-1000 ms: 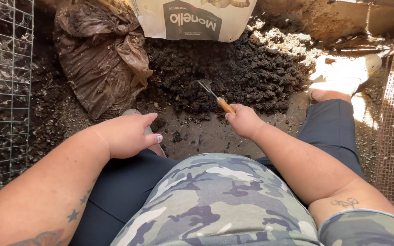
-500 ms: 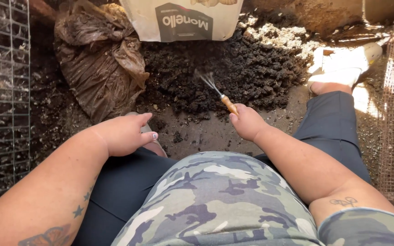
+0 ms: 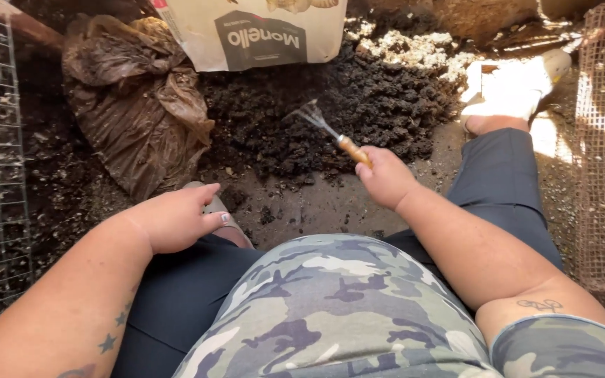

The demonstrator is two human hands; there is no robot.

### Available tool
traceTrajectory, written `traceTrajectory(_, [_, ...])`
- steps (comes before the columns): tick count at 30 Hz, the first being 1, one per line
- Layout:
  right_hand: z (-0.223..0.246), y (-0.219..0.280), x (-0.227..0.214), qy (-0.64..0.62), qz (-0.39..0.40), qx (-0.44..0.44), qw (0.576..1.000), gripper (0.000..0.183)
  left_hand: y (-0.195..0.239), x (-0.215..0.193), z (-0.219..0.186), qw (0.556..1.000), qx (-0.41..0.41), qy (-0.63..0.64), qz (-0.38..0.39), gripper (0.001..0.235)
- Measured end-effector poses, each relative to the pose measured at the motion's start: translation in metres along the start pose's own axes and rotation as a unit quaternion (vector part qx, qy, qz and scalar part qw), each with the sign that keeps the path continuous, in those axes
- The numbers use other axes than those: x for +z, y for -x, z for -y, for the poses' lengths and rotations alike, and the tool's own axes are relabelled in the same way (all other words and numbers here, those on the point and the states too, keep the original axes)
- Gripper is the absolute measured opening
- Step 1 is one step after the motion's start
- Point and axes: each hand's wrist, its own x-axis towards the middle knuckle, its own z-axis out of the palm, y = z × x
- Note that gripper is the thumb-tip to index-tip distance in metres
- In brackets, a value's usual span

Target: Using a small hand rake to turn and aerate soil or compost inside a fenced enclosure.

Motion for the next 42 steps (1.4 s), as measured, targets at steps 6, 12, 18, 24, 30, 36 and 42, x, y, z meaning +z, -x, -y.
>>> traceTrajectory(6, [-0.054,-0.041,-0.033,0.041,-0.058,0.120,0.990,0.062,-0.008,0.003,0.002,1.000,-0.003,0.002,-0.002,0.073])
traceTrajectory(12, [-0.030,-0.033,-0.015,0.133,0.021,0.147,0.980,0.062,-0.015,0.008,0.002,1.000,0.003,-0.015,-0.006,0.075])
traceTrajectory(18, [-0.038,-0.011,-0.036,0.203,0.064,0.134,0.968,0.058,-0.008,0.004,-0.002,1.000,0.007,-0.006,-0.004,0.074])
traceTrajectory(24, [-0.096,-0.026,-0.054,0.204,-0.002,0.139,0.969,0.060,-0.011,0.003,-0.001,1.000,0.007,-0.009,-0.006,0.074])
traceTrajectory(30, [-0.077,-0.028,-0.025,0.192,0.062,0.174,0.964,0.060,-0.014,0.006,-0.008,1.000,0.008,-0.020,-0.019,0.074])
traceTrajectory(36, [-0.116,-0.031,-0.008,0.226,0.081,0.167,0.956,0.055,-0.013,0.007,-0.004,1.000,0.008,-0.020,-0.020,0.074])
traceTrajectory(42, [-0.150,-0.050,-0.015,0.166,0.048,0.177,0.969,0.058,-0.011,0.006,0.001,1.000,0.006,-0.004,-0.027,0.073])
